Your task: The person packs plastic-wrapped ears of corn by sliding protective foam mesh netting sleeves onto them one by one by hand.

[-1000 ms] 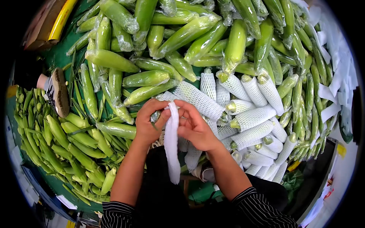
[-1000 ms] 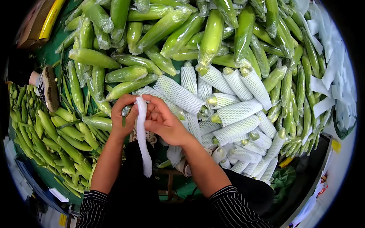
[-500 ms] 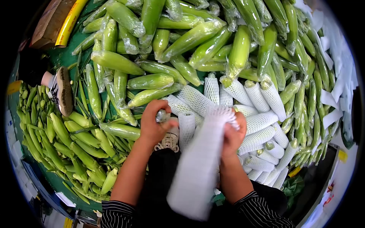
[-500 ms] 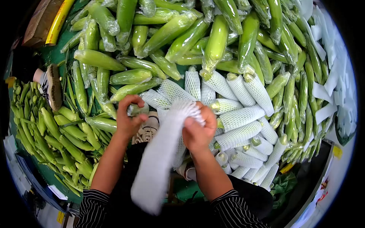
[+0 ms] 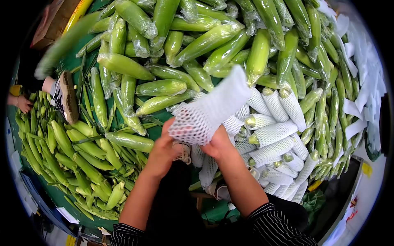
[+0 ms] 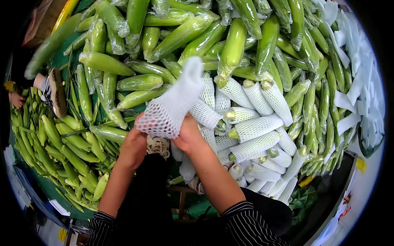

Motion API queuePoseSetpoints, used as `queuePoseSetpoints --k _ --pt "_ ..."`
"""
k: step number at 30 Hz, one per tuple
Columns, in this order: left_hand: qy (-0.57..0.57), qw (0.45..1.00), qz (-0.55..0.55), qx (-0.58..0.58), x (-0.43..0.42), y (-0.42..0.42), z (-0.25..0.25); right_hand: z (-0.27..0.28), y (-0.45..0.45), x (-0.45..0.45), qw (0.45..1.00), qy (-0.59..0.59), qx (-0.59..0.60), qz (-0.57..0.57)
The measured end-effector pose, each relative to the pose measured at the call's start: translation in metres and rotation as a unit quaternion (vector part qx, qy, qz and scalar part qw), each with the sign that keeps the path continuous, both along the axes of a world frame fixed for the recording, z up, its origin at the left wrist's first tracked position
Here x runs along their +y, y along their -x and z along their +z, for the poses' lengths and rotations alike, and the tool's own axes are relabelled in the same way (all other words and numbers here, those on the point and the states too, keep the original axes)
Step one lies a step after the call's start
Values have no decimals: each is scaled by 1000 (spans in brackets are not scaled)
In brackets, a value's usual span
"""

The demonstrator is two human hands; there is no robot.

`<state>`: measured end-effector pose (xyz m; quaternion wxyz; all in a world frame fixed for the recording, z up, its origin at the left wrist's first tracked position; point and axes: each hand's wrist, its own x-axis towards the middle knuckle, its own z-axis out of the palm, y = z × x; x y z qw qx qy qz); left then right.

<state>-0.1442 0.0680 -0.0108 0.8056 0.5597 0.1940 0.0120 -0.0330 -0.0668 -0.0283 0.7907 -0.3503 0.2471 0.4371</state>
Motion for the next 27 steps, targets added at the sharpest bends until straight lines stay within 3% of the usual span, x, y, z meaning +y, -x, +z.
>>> queuePoseSetpoints --k 2,3,6,7,8,10,11,12,13,16,17,18,20,21,22,23,24,25,26,27 --pt "316 938 137 30 -5 4 -10 4 1 6 1000 -1 0 -18" --pt "360 915 173 53 -4 2 -11 8 2 7 999 -42 20 -24" --pt "346 907 202 132 6 13 -53 -30 16 7 995 44 -87 21" --pt "284 925 190 168 7 21 -81 -64 27 4 990 76 -114 26" --pt "326 916 172 160 15 44 -136 -77 32 8 957 160 -219 102" --pt "405 892 132 148 29 90 -241 -90 41 18 822 317 -405 246" --pt "156 968 123 155 24 80 -215 -94 50 22 787 358 -423 271" --pt "-114 963 120 211 19 68 -188 -96 53 27 748 397 -443 292" --pt "-374 897 106 212 18 49 -151 -88 51 34 750 425 -408 301" --pt "-586 806 -80 -8 22 19 -69 -105 54 23 839 335 -362 228" --pt "-488 867 -101 -3 21 3 -40 -127 63 5 980 15 -184 76" --pt "-379 917 -124 4 17 -10 -10 -110 67 -10 996 -30 -81 16" --pt "-431 871 -184 -144 7 -25 47 -47 62 -23 981 -117 123 -96" --pt "-387 870 -188 -242 10 -30 55 -28 69 -19 975 -139 82 -153" --pt "-340 908 -167 -177 16 -19 48 -9 77 -17 963 -160 41 -211" --pt "-292 937 -150 -123 27 -4 30 4 80 -10 978 -7 109 -180" --pt "-437 897 -68 -1 34 20 -3 -32 103 -23 995 -12 38 -88" --pt "-513 857 -40 37 48 44 -41 -30 100 -36 952 186 -124 211" --pt "-606 783 -97 97 63 76 -70 -27 105 -34 949 192 -201 149" --pt "-579 763 -200 206 74 93 -65 -24 94 -44 939 175 -237 177"
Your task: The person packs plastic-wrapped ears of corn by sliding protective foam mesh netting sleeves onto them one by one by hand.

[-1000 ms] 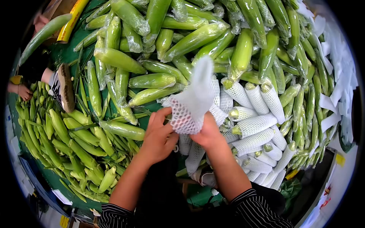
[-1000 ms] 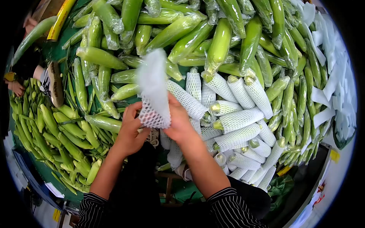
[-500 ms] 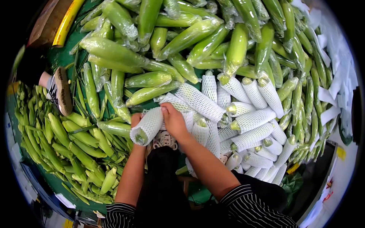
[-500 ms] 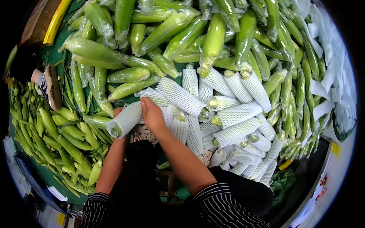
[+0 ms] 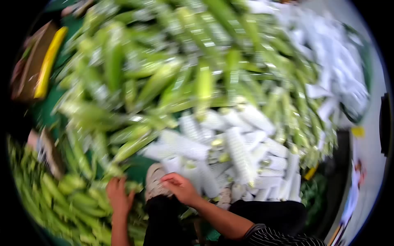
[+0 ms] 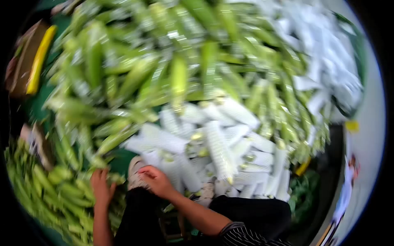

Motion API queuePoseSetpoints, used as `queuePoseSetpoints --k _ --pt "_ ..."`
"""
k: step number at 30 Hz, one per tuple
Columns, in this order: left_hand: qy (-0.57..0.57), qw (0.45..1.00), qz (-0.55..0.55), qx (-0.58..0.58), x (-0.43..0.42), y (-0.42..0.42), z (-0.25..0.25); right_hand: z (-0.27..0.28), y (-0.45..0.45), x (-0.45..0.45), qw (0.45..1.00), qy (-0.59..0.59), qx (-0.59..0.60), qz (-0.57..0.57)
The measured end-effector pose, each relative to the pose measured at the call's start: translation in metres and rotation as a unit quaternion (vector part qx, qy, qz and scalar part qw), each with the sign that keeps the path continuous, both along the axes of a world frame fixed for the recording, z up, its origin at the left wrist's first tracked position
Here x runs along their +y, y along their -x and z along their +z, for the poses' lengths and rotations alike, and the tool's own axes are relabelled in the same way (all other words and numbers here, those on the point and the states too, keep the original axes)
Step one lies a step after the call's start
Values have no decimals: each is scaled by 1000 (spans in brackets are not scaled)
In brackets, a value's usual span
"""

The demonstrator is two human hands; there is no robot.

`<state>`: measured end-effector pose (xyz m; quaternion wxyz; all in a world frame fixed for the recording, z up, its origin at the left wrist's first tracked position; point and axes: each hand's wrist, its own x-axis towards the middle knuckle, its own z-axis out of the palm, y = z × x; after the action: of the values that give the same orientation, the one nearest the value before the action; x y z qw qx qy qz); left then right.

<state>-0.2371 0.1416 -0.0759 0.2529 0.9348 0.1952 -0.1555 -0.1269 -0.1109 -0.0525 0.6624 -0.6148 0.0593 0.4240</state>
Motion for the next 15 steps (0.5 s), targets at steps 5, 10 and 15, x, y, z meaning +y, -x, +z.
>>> queuePoseSetpoints --k 5,10,15 --pt "-146 966 -209 -42 7 31 -39 83 -155 -17 925 146 -344 -63" --pt "-94 934 -316 -136 -6 24 -69 169 -339 -67 718 267 -616 -183" --pt "-23 923 -372 95 -10 -16 -10 222 -466 -156 514 566 -627 -145"
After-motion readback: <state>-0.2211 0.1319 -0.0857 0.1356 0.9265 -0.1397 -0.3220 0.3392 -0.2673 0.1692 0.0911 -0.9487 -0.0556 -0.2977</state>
